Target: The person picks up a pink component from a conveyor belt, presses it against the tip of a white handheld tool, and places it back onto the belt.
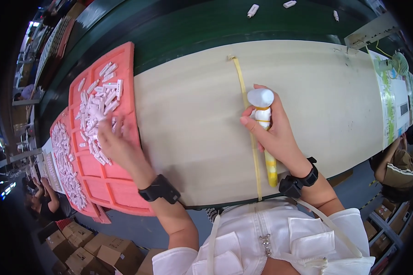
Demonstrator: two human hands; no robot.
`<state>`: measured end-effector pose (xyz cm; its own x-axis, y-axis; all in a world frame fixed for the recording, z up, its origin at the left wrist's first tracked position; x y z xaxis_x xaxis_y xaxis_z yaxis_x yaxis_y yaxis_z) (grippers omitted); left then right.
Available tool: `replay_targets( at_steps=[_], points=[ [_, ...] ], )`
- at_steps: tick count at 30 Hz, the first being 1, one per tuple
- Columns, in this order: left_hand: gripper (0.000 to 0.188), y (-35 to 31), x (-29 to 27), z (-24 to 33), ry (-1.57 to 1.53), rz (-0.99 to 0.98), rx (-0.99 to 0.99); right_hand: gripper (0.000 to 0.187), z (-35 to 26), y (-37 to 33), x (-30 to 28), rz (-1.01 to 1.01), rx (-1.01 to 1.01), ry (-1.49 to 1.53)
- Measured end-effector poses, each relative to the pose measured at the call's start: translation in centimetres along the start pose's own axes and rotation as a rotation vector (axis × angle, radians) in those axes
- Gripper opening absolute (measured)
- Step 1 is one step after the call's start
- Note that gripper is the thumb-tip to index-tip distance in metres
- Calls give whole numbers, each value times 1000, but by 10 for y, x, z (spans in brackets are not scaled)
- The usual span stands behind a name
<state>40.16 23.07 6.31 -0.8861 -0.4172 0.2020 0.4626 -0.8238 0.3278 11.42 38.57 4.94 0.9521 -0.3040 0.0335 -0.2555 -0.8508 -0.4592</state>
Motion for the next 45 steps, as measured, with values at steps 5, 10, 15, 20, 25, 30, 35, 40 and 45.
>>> replay_targets(
  at_steps=[5,10,15,20,25,30,35,40,45],
  points=[
    [35,14,3,-15,92,-78,-18,64,-3,0,-1,-24,37,-15],
    [33,-5,139,-46,121,-869,142,65,-3,0,-2,-29,21,-8],
    [35,-36,278,-74,423,-1122,596,66,-1,3,-1,-13,32,-6],
    [33,-36,323,-94,503,-1139,602,67,3,6,-4,6,-22,-27],
    [25,-61,267,-62,304,-1086,489,66,7,8,-16,49,-60,-44],
    [21,-95,140,-20,292,-1077,326,61,3,3,-6,17,-171,-57],
    [23,-126,92,-9,300,-966,263,54,-7,-5,-1,-115,27,-62],
    [21,-123,79,-13,309,-960,336,52,-9,-4,10,-186,72,-183],
    [20,-125,77,-16,295,-957,239,51,-14,-8,18,-36,-217,-277]
  ],
)
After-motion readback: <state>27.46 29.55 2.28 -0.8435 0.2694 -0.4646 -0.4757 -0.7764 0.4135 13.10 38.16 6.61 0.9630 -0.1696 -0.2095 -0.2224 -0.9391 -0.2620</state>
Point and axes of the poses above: each hand's wrist, its own y-axis towards the middle knuckle, its own x-axis out of the palm, z = x × y, the point moved 4 cm from there along y, towards the middle knuckle, and after that the axes turned 13 degrees about x, right-handed, at the moved point
